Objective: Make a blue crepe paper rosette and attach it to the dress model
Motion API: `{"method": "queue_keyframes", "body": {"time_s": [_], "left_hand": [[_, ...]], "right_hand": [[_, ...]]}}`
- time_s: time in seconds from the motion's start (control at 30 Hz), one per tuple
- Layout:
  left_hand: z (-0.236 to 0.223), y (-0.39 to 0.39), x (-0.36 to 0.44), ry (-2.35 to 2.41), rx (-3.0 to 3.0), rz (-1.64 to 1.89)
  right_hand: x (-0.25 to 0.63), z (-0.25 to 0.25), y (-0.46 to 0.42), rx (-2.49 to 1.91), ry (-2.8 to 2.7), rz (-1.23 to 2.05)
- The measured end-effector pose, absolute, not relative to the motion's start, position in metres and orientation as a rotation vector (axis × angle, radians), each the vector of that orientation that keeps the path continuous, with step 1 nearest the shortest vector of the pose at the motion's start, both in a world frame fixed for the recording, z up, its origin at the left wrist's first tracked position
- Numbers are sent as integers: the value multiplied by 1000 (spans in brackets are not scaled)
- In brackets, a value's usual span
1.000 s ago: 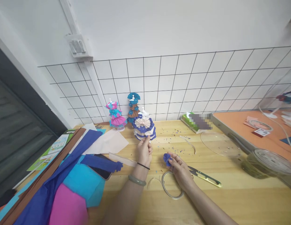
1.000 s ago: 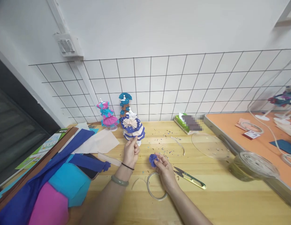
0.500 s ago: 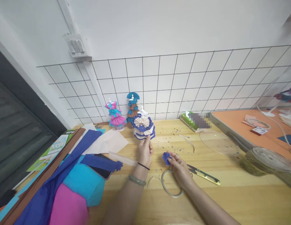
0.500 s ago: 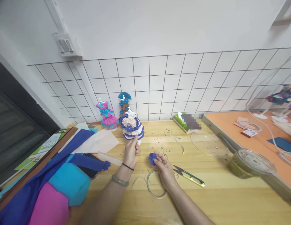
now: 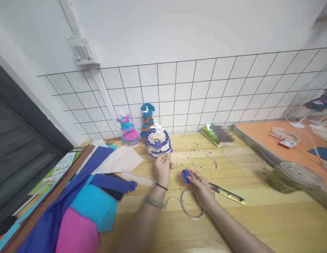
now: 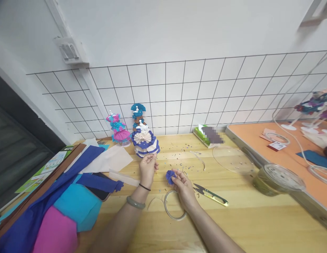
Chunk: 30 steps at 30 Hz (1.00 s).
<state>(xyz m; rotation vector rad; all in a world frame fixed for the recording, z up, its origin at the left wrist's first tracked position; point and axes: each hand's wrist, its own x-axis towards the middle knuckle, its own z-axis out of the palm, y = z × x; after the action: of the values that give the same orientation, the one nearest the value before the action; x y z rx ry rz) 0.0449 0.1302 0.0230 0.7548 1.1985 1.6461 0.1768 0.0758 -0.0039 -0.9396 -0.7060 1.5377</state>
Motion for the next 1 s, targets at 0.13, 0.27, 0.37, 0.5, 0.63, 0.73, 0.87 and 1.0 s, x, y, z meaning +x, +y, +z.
{"method": "queue_keyframes", "body": {"time_s": [0.13,0.27,0.37,0.5,0.63,0.73,0.87,1.0], "left_hand": [[22,129,46,1204,771,1636],[17,125,49,1177,770,1629],[11,123,53,1140,745,1592],[7,123,53,1042,657,1520],[10,126,46,888,542,1499],[13,129,42,814,456,1513],[15,131,39,781,384,1541],[14,133,38,776,341,1556]], "right_hand": [[177,-5,76,-946,-703,1539],[177,-5,76,-915,-687,1536],[177,-5,76,-922,-686,1544],[178,-5,76,-939,-683,1550],[178,-4,76,-923,-684,1551],[177,-3,76,-939,-696,1551],[176,-2,75,-939,-688,1555],[176,0,74,-927,-701,1541]]}}
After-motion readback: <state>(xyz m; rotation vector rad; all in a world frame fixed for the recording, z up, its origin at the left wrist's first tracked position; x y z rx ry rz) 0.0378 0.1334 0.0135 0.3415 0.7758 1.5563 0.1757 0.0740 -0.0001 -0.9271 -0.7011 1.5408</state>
